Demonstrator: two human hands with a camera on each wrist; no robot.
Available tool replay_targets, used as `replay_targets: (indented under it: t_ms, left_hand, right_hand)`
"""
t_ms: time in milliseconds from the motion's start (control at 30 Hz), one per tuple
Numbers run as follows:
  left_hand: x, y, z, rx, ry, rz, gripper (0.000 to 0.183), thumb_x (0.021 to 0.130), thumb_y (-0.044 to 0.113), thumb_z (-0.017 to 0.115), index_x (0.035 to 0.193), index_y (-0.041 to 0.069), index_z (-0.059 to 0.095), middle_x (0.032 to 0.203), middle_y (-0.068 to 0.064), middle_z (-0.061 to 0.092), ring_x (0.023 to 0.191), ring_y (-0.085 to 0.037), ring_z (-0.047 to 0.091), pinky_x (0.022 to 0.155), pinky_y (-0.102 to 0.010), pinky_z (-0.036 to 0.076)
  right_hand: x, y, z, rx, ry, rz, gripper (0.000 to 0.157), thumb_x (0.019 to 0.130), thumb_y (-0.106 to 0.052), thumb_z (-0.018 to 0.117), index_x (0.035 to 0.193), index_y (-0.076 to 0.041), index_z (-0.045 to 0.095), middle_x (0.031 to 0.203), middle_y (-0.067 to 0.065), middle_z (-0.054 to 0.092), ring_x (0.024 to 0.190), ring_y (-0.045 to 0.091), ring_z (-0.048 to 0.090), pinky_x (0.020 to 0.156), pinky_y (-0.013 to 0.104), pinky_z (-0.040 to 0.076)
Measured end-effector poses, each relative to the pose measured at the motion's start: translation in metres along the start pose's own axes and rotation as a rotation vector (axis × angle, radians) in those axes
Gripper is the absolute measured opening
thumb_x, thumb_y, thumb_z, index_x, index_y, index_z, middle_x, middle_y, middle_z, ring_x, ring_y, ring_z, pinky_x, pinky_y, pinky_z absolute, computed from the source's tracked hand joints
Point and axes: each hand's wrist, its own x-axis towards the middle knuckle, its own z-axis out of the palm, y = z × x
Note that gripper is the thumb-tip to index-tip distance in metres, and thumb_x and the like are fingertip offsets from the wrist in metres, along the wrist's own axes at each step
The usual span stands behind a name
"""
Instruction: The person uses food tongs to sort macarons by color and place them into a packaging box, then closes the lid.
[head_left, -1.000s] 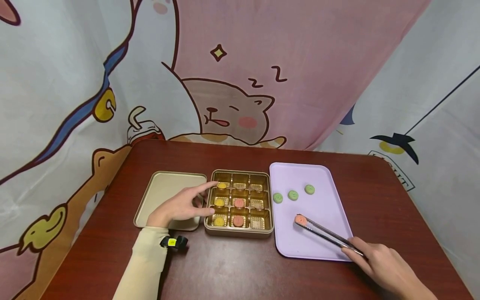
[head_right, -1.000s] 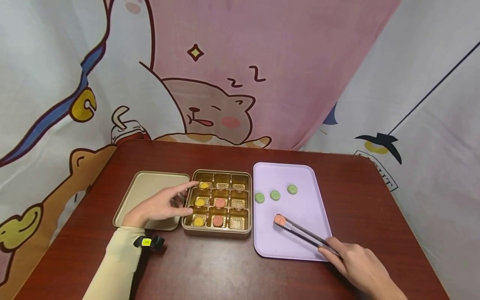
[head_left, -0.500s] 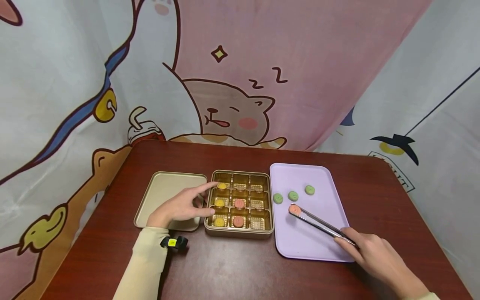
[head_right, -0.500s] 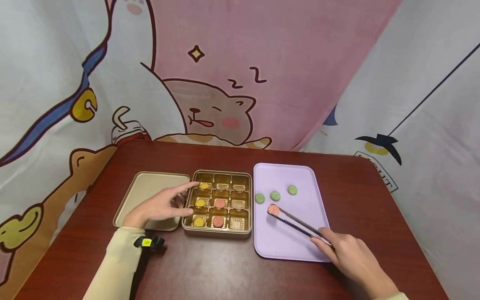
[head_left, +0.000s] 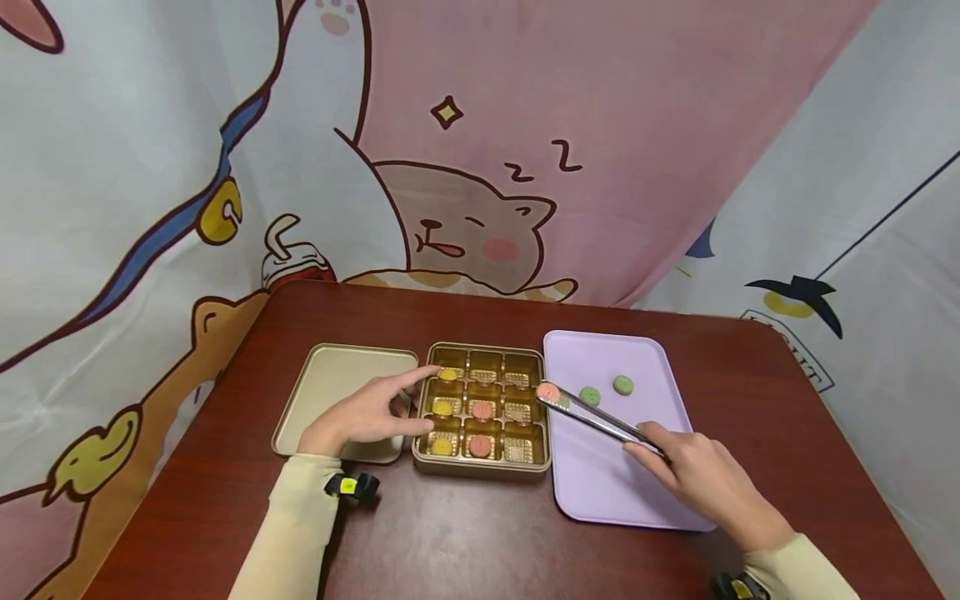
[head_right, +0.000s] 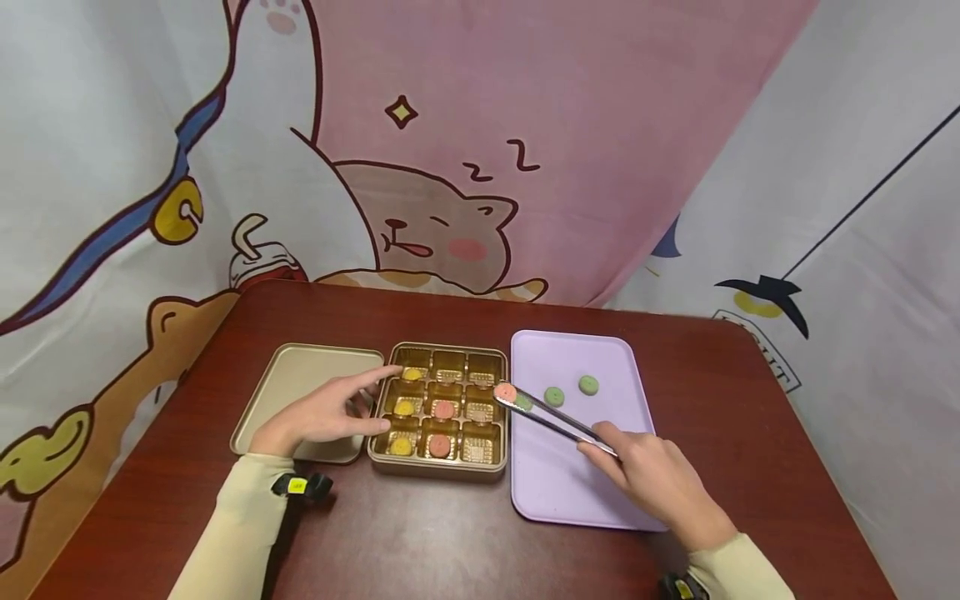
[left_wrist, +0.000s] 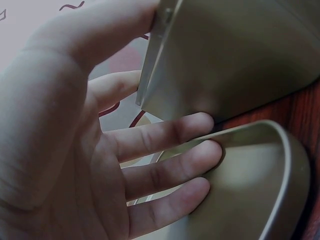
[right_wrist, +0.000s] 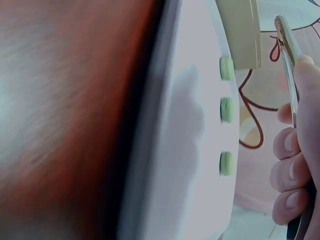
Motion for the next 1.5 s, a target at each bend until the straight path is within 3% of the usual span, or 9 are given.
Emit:
replay_targets:
  t_ms: [267,500,700,1200,1500]
  left_hand:
    - [0.001,0.000,0.001,-0.003,-0.004,-0.015,0.089,0.092,0.045,0.081,0.166,0.024,0.035,0.121,-0.004,0.064,0.094,-0.014,0.066,0.091,-0.038,0.055]
    - [0.000,-0.001,0.001,0.001,-0.002,-0.012,0.089,0.093,0.045,0.081,0.166,0.025,0.035,0.121,-0.004,0.064,0.094,-0.014,0.066,0.090,-0.038,0.055]
    - [0.001,-0.002,0.001,-0.002,0.001,-0.017,0.088,0.092,0.044,0.081,0.166,0.026,0.035,0.119,-0.004,0.065,0.092,-0.013,0.067,0.089,-0.037,0.056]
    - [0.002,-0.003,0.001,-0.007,0.014,-0.010,0.088,0.092,0.043,0.081,0.165,0.025,0.036,0.118,-0.004,0.065,0.091,-0.014,0.067,0.088,-0.037,0.056]
    - [0.001,-0.003,0.002,-0.013,0.010,-0.004,0.088,0.092,0.043,0.082,0.165,0.023,0.036,0.117,-0.005,0.066,0.090,-0.013,0.068,0.088,-0.038,0.057]
  right_hand:
    - [0.026,-0.010,0.008,0.015,0.031,-0.071,0.028,0.094,-0.034,0.080,0.087,-0.027,0.054,0.061,-0.018,0.041,0.053,0.004,0.038,0.047,0.026,0.032]
    - [0.051,-0.021,0.013,0.033,0.016,-0.072,0.026,0.097,-0.038,0.076,0.087,-0.025,0.056,0.059,-0.014,0.041,0.052,0.011,0.041,0.046,0.034,0.036]
    - [0.067,-0.028,0.018,0.028,-0.001,-0.078,0.022,0.099,-0.041,0.073,0.089,-0.027,0.060,0.066,-0.006,0.040,0.056,0.013,0.040,0.044,0.032,0.034]
    - [0.087,-0.035,0.021,0.054,-0.067,-0.053,0.029,0.103,-0.041,0.068,0.085,-0.023,0.054,0.055,-0.010,0.035,0.053,0.014,0.038,0.044,0.031,0.031]
    - [0.092,-0.036,0.020,0.044,-0.112,-0.033,0.032,0.103,-0.047,0.066,0.088,-0.022,0.053,0.056,-0.007,0.039,0.053,0.013,0.041,0.045,0.033,0.035]
